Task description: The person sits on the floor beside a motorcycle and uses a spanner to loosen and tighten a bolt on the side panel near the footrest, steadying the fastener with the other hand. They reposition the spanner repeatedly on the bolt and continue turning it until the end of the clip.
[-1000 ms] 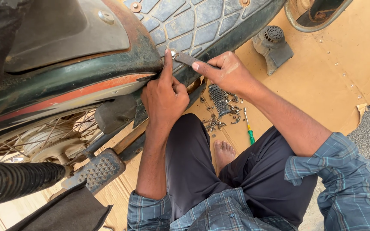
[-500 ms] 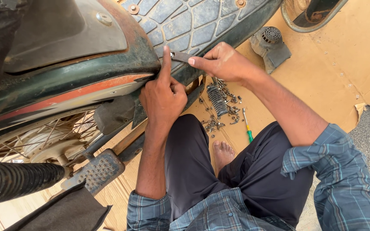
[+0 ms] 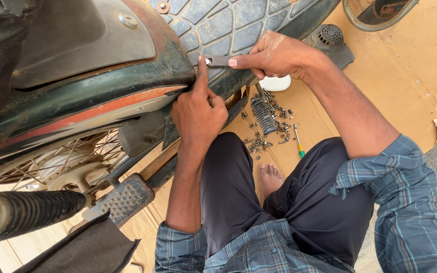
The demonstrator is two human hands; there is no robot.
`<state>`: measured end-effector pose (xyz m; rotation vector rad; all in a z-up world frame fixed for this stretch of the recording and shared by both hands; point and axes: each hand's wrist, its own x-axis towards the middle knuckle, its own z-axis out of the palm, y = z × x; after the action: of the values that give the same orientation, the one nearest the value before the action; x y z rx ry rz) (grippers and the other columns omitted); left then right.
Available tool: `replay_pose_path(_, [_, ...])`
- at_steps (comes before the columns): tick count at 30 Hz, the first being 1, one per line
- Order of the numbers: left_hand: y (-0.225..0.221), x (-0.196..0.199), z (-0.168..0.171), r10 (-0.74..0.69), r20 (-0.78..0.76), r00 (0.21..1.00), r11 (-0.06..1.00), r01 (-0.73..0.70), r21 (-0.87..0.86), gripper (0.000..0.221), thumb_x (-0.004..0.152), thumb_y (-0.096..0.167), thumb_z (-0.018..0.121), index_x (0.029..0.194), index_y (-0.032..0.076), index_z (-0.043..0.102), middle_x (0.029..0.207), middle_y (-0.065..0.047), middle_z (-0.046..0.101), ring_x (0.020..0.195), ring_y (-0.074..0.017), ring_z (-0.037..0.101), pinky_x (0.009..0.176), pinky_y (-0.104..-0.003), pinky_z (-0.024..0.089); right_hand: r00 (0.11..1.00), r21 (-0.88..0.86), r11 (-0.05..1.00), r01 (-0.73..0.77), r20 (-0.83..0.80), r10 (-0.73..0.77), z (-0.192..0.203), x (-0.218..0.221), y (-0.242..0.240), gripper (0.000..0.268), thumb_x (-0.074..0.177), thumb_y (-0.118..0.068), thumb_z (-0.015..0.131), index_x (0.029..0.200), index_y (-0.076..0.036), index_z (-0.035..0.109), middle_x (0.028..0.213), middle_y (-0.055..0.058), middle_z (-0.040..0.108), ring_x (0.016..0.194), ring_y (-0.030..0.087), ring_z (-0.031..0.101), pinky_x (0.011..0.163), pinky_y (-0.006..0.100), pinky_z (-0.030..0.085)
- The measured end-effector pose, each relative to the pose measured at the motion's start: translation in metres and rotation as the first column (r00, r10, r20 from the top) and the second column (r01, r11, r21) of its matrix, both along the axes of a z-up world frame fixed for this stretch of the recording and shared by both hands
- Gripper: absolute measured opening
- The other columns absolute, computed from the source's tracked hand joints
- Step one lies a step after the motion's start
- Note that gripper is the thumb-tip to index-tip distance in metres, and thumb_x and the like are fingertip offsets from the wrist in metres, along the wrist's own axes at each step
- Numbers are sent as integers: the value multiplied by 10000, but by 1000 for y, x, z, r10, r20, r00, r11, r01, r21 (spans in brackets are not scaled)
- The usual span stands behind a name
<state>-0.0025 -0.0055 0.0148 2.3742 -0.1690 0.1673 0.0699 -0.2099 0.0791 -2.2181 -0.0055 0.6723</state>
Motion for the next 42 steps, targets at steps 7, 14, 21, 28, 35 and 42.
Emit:
replay_pose_path(7, [-1,0,2,1,40,999,1000,-2,14,812,753,72,599,1552,96,457,633,-62,695,563,-304,694,670,-505,564,997,-78,996,-51,49,55,-3,8,-2,659,837,-575,786,500,-34,615,391,-1,415,357,85,359,363,287,255])
replay_pose_path(14, [-3,2,1,-7,47,999,997,3,74,790,768,105,602,1547,97,467,623,-72,686,545,-323,675,616,-516,546,985,-177,984,6,172,24,6,14,4,696,819,-659,773,503,-54,640,410,43,498,367,116,488,418,294,417])
replay_pose_path(21, [-4,2,0,-7,53,999,996,2,91,794,769,107,605,1551,89,466,611,-84,672,537,-343,661,606,-532,538,965,-137,988,72,261,-34,2,9,6,721,848,-645,782,477,-50,612,411,36,511,366,112,509,405,278,436])
replay_pose_path(28, [-6,4,1,12,93,996,987,-27,157,813,749,116,615,1547,89,466,618,-87,671,547,-363,659,605,-555,530,963,-108,987,117,256,-86,-6,-5,7,683,838,-594,819,488,-44,614,413,39,496,368,117,469,398,299,381])
replay_pose_path(35, [-7,3,-5,-10,77,997,992,0,129,845,743,99,606,1562,20,415,587,-73,655,503,-344,638,548,-538,503,889,129,956,264,353,-293,-41,-67,36,630,980,-530,649,587,-39,679,473,51,575,440,134,560,480,330,463])
replay_pose_path(42, [-7,-1,-9,-4,142,990,998,-5,67,844,746,96,622,1561,13,420,618,-53,670,518,-323,647,570,-512,509,926,75,980,183,322,-198,-19,-56,17,626,975,-515,638,612,-8,685,464,55,540,425,111,498,451,344,420])
